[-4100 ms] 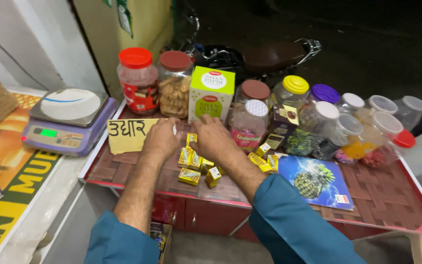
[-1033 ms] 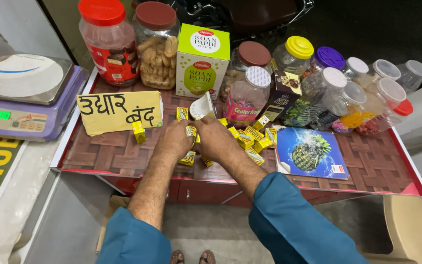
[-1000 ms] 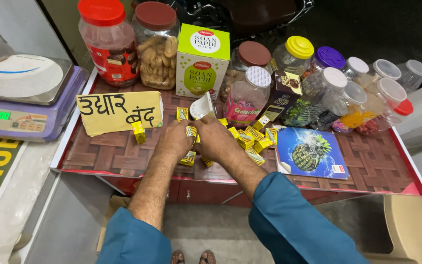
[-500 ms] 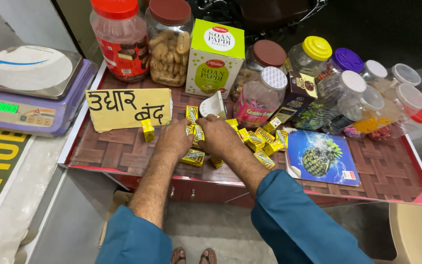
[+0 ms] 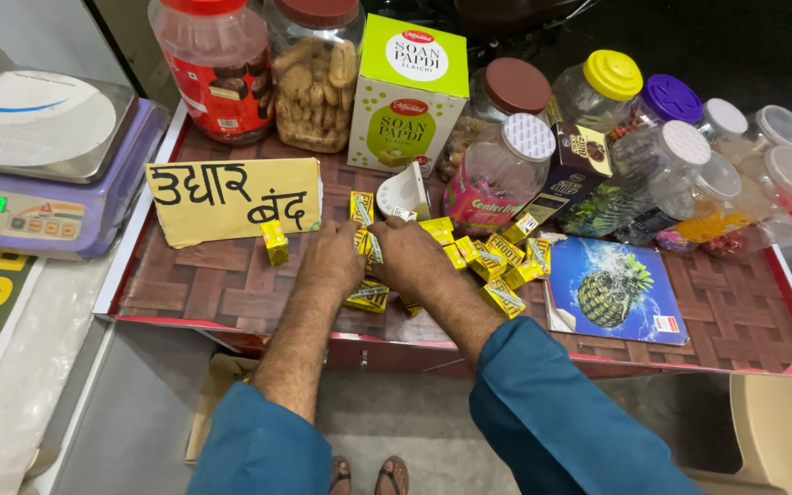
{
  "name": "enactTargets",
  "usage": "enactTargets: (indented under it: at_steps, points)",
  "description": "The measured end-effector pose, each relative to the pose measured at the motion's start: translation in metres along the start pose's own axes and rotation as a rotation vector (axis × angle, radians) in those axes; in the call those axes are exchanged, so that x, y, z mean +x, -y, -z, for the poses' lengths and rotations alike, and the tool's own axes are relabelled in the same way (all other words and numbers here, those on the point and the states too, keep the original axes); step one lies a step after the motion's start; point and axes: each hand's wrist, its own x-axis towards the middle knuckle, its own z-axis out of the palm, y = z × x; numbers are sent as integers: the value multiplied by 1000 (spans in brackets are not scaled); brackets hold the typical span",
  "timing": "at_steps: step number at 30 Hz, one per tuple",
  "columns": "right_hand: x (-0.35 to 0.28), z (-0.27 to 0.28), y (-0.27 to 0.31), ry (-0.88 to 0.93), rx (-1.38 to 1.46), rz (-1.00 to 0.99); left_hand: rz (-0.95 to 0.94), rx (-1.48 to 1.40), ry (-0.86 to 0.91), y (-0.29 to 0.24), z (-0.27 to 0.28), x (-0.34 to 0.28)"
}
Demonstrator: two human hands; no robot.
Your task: Placing small yellow product boxes into a display refrigerator in a retail environment.
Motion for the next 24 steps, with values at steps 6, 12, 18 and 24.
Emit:
enactTargets:
  at_steps: [6,12,18,24]
  points:
    - [8,-18,-4,-6,-42,2,26,19,-5,11,-19,16]
    - [14,-33,-7,15,-72,-13,13,-1,-42,27,-49,38]
    - [18,-35,-6,65,-104,-69,68,-7,-16,23,-52,40]
    - [24,-44,-9,123,-179,-101,9,77,-76,49,-85,64]
